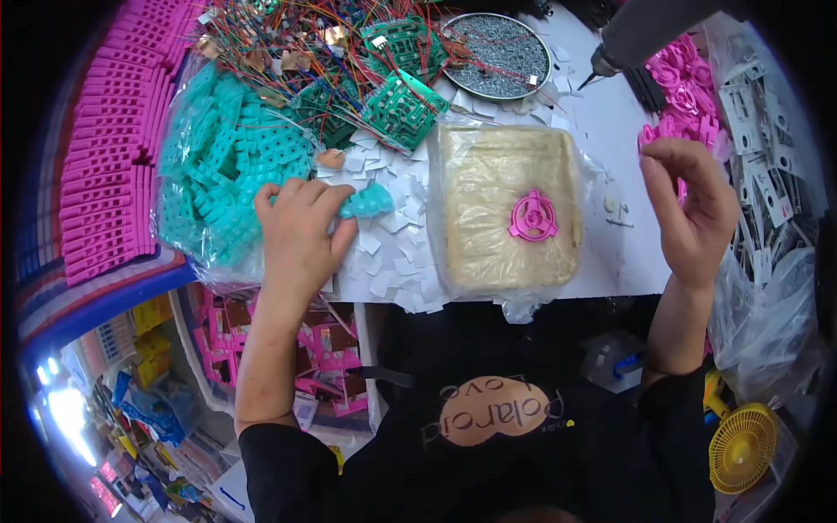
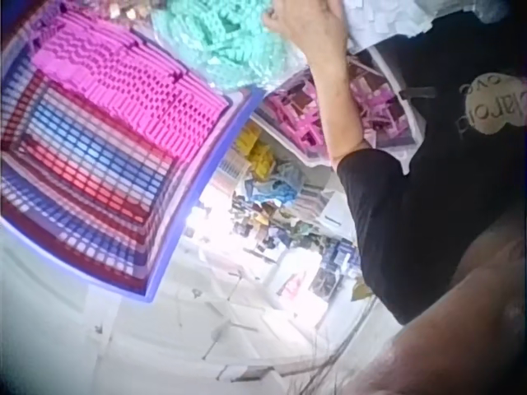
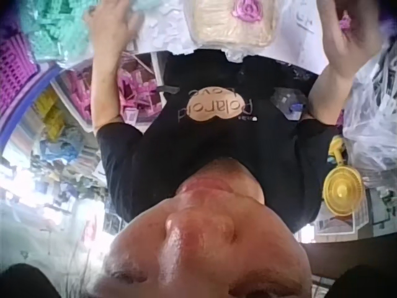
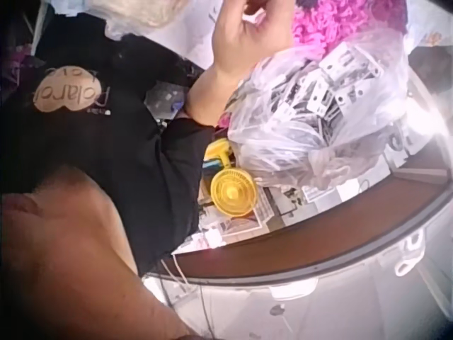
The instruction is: Assembling electronic components and circuit boards into pink plastic shells using an electric screwdriver.
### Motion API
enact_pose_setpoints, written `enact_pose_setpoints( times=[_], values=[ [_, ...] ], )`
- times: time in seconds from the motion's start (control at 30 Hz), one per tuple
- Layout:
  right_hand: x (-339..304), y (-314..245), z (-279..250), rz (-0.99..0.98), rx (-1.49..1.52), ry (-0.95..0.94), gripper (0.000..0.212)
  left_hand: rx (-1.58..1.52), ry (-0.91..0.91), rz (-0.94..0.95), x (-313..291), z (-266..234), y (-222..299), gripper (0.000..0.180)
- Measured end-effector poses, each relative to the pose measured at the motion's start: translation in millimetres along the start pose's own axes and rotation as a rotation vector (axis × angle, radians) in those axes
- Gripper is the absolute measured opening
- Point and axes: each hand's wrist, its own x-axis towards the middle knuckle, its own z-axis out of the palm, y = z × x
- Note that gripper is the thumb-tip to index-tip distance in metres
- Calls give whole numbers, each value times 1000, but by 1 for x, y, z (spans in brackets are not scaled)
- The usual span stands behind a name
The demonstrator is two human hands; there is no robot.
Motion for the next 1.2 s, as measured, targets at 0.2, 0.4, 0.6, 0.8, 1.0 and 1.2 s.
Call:
enact_pose_setpoints(
  times=[0.2,0.4,0.6,0.8,1.0,1.2],
  values=[
    [8,-7,18,-62,3,-49,11,-159,-6,-365,4,5,8,20],
    [14,-17,32,-182,-59,-175,13,-238,-249,-67,12,-27,1,37],
    [6,-6,16,-73,-96,-147,8,-63,277,-460,76,-127,-142,33],
    [-2,7,17,-62,-58,-169,7,701,380,-1315,80,-193,-283,87],
    [4,7,27,-76,-12,-219,9,390,-45,-1512,53,-251,-297,99],
    [26,-31,68,-283,121,-452,13,11,-390,-1376,6,-257,-384,114]
  ],
)
